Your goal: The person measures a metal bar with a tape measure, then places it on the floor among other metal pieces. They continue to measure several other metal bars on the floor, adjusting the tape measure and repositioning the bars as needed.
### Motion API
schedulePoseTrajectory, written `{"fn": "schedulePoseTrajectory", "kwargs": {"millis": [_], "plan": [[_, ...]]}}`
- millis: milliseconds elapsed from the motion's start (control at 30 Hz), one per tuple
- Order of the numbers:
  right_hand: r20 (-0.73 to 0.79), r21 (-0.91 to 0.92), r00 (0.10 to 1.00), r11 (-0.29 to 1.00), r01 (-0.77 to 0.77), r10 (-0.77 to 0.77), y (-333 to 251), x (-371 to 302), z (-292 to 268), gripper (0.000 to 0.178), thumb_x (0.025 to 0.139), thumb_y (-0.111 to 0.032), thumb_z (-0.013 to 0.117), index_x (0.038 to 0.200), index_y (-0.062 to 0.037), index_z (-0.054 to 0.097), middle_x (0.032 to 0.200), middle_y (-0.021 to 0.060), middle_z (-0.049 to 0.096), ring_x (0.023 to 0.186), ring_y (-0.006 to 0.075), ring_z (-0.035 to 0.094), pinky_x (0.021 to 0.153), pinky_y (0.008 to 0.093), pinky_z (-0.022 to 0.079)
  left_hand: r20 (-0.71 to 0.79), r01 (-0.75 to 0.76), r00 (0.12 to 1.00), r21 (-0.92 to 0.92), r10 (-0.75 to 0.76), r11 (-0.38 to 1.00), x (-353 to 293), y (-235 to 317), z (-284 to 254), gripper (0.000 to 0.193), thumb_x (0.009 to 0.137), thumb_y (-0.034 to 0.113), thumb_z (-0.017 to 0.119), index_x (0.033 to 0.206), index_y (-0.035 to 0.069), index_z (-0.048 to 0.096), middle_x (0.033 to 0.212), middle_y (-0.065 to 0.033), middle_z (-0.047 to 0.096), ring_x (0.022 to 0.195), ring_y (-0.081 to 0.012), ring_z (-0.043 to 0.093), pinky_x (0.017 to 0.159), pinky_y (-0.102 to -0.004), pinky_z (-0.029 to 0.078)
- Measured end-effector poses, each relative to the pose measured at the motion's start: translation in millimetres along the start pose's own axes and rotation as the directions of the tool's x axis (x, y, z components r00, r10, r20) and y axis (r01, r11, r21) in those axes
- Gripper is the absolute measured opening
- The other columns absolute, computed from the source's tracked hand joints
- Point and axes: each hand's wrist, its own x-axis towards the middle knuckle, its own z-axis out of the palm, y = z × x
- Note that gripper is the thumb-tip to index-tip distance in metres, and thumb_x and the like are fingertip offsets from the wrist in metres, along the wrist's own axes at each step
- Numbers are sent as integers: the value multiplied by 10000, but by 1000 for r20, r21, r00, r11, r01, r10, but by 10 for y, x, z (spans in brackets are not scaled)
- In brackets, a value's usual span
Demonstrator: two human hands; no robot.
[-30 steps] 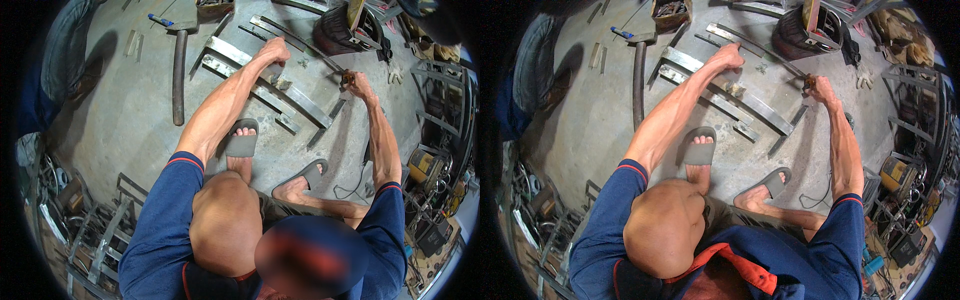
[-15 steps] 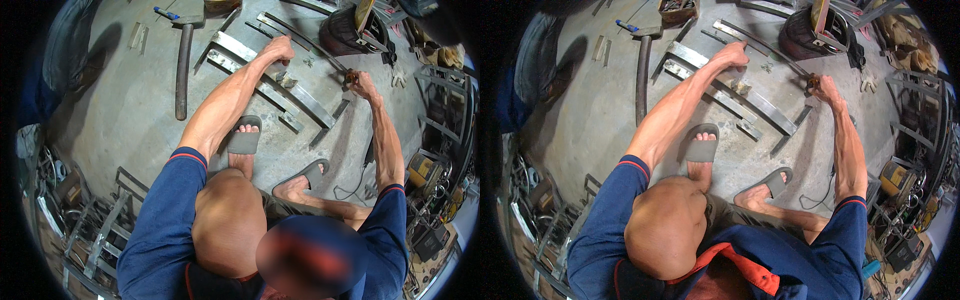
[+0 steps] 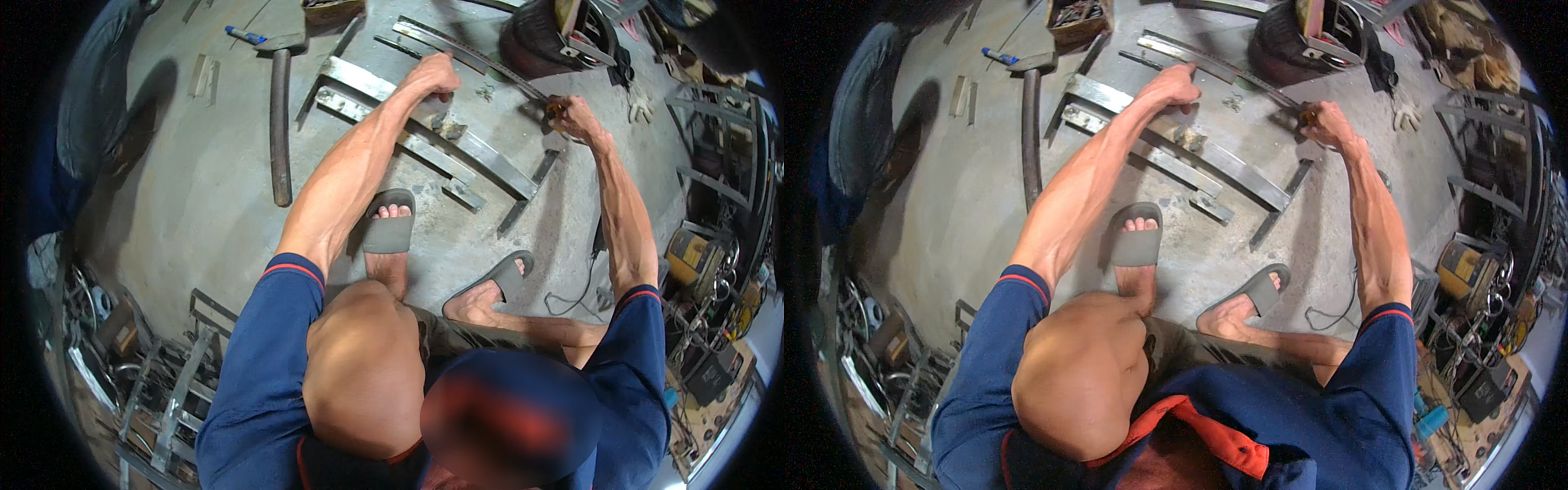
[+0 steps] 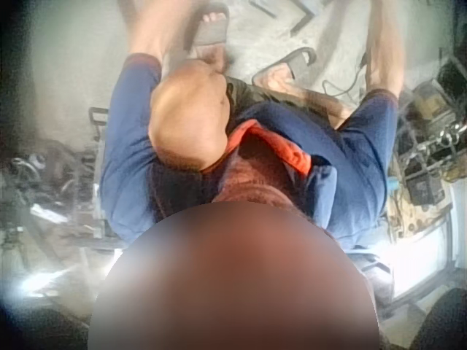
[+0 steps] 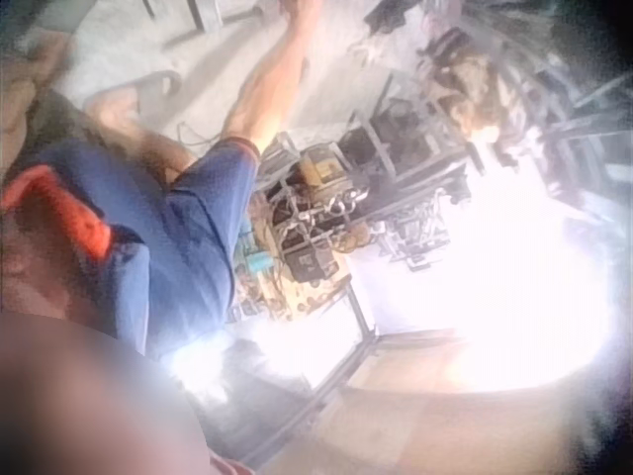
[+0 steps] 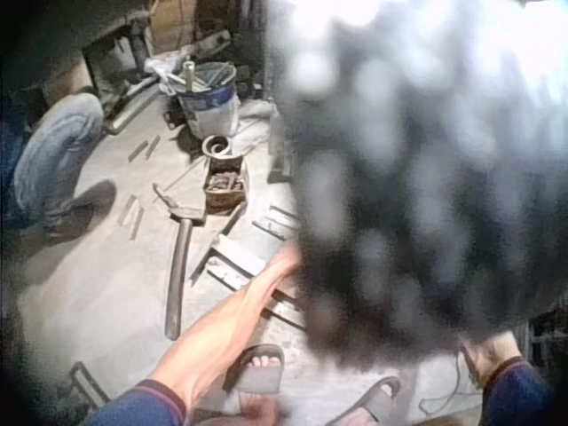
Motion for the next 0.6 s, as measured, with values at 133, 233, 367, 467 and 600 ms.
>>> {"fn": "schedulePoseTrajectory", "kwargs": {"millis": [133,233,367,467,600], "plan": [[35,-16,999,1000,3,-3,-45,-1,-44,383,722,-194,762,1073,-44,734,912,208,728,862,385,709,783,449,562,10,22,1000,-37,-22,999,-33,11,-11,854,744,7,555,1576,37,366,798,-143,772,679,-229,727,641,-376,581],[46,-51,999,998,-23,25,-50,10,-51,440,723,-220,775,1130,-61,726,942,210,732,891,383,716,795,448,569,21,28,999,-39,-27,999,-58,19,-23,874,745,11,554,1592,63,345,795,-137,773,639,-218,704,612,-364,572],[18,-92,998,994,-51,53,-20,20,-13,486,734,-233,781,1185,-63,719,968,222,730,914,387,716,815,450,571,9,45,999,-10,-44,999,-108,39,-40,893,751,12,559,1608,81,318,791,-133,773,608,-212,683,599,-368,570],[15,-78,999,996,-44,45,-4,17,4,506,742,-238,779,1207,-50,711,988,229,730,938,388,714,835,448,572,38,51,998,-11,-51,999,-133,41,-56,906,754,7,556,1618,98,299,785,-135,771,596,-210,672,593,-369,568],[30,-75,999,996,-43,45,-15,16,-15,511,743,-229,781,1212,-40,709,1033,227,733,971,383,714,861,439,574,44,60,997,-20,-59,998,-146,19,-44,851,860,160,609,1636,170,257,753,-113,754,580,-184,628,566,-348,519]]}}
